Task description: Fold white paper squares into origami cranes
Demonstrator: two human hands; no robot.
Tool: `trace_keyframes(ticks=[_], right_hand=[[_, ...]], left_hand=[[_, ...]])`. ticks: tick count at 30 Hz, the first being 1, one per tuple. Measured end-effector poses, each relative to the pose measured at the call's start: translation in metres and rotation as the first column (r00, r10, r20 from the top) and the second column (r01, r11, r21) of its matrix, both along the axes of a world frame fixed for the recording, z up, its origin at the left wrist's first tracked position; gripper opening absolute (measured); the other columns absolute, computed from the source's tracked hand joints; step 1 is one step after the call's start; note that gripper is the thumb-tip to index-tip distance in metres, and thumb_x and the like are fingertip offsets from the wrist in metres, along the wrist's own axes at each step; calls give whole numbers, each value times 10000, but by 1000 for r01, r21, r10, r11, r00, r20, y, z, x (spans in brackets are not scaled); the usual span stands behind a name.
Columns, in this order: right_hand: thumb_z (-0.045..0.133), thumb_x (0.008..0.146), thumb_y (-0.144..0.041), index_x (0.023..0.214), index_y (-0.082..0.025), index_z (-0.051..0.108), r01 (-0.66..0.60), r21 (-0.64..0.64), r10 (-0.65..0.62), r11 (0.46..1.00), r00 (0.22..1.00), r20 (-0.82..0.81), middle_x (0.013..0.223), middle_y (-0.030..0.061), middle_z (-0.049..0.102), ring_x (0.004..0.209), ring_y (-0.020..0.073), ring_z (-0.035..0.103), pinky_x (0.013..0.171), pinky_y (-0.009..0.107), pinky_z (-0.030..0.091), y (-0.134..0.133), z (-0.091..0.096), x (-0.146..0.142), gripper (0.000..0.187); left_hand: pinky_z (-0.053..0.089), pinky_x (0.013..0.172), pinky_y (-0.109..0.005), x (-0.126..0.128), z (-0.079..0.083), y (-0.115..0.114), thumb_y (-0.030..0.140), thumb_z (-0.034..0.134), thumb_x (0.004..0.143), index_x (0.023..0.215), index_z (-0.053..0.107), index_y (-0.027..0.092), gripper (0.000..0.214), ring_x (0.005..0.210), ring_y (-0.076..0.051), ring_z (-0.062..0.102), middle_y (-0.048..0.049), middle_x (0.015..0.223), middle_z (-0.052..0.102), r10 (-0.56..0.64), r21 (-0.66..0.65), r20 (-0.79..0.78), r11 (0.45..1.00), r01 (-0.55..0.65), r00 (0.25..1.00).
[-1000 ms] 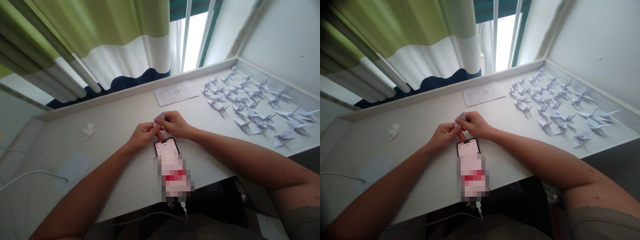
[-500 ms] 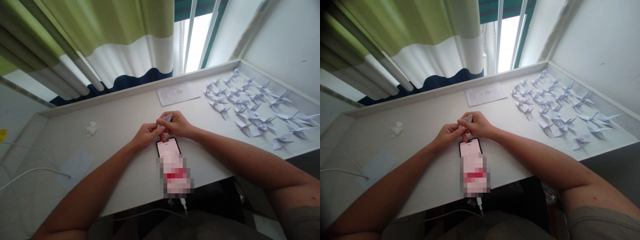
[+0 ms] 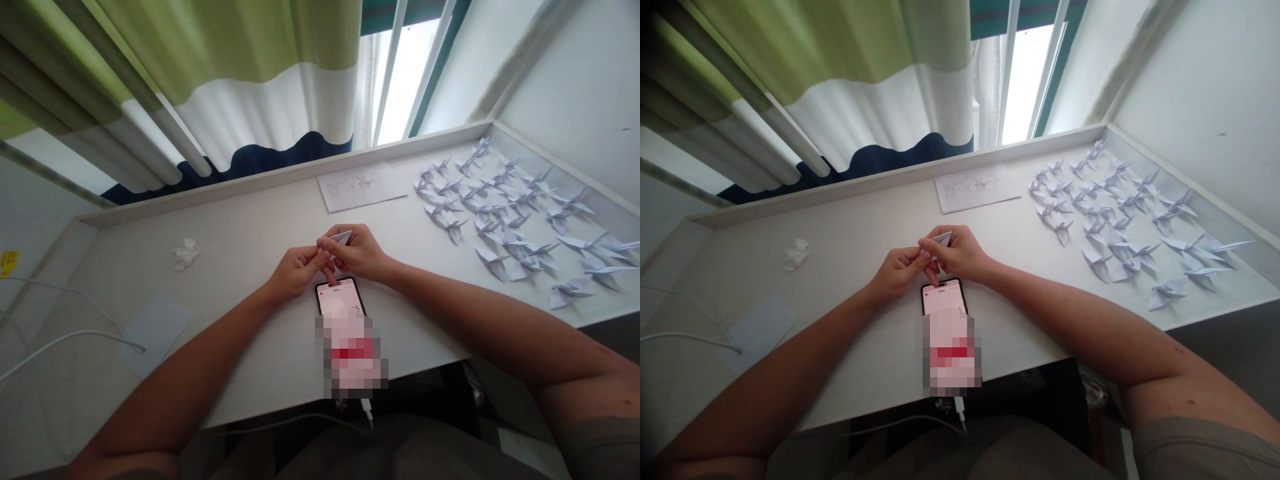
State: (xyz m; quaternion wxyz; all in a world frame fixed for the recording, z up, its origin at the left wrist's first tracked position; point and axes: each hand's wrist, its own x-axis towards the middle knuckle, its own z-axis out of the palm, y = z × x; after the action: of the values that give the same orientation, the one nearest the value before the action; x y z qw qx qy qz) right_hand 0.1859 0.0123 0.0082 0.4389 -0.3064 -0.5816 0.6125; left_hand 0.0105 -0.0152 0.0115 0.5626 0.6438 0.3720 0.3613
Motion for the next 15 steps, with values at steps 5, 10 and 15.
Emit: trace_keyframes(ticks=[5, 10, 15], right_hand=[[837, 803, -702, 791, -163, 675, -33, -82, 28, 996, 998, -64, 488, -44, 587, 400, 92, 527, 374, 205, 413, 3, -3, 1, 562], [702, 878, -782, 762, -158, 679, -28, -47, 22, 999, 994, -110, 533, -16, 624, 427, 88, 554, 412, 203, 440, 6, -9, 3, 634], [819, 813, -710, 747, -191, 638, -49, -13, 48, 999, 997, -57, 516, -39, 606, 425, 94, 541, 396, 204, 402, 4, -9, 2, 554]], left_hand=[[604, 887, -380, 1, -5, 0, 651, 693, 958, 765, 734, 179, 511, 792, -243, 771, -73, 637, 756, 27, 10, 57, 1000, -27, 998], [601, 880, -367, 0, -6, 2, 644, 684, 967, 785, 747, 164, 517, 749, -227, 756, -69, 647, 756, 33, 21, 42, 999, -34, 999], [596, 909, -367, -1, -4, 4, 638, 666, 978, 766, 773, 161, 533, 835, -245, 772, -86, 705, 782, 40, 67, 14, 997, -40, 999]])
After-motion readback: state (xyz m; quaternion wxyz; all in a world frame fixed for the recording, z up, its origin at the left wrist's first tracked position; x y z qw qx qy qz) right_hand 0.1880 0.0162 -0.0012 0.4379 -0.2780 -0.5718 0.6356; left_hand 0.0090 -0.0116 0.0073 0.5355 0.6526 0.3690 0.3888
